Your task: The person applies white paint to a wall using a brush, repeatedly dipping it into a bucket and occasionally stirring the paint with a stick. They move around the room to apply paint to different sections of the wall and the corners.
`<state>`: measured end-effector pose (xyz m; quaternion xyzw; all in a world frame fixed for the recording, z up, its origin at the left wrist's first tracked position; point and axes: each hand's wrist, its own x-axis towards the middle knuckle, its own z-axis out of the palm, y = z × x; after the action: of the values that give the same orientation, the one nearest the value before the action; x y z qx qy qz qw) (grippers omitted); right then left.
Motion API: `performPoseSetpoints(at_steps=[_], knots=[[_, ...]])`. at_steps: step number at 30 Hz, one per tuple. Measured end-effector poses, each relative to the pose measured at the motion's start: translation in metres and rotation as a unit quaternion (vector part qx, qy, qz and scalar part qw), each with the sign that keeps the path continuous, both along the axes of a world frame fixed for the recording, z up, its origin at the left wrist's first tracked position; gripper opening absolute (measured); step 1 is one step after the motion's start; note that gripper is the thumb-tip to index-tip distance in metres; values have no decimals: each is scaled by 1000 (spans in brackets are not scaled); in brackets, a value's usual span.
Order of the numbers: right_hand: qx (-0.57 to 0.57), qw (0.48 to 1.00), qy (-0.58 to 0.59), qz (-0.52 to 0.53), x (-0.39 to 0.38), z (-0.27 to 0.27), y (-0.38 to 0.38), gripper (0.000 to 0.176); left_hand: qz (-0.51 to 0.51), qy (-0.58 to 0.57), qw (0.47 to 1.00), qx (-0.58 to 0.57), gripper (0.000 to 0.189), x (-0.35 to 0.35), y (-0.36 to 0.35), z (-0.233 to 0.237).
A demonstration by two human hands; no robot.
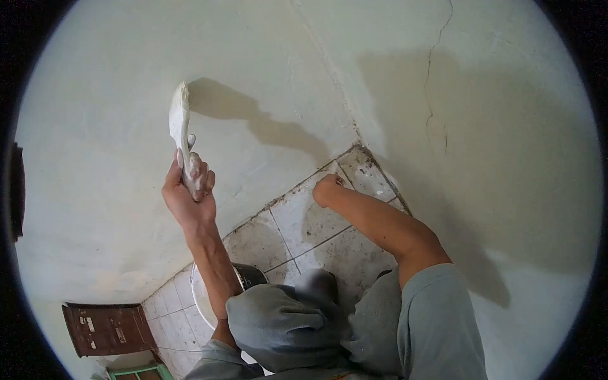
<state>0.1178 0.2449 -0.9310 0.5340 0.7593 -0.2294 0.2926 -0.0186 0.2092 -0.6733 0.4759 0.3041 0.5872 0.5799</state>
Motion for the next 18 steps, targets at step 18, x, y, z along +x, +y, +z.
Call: performPoseSetpoints(at_steps=[18], knots=[[-13, 999, -37, -30, 30, -13, -18, 32, 136, 107, 913, -369, 20, 24, 13, -337]])
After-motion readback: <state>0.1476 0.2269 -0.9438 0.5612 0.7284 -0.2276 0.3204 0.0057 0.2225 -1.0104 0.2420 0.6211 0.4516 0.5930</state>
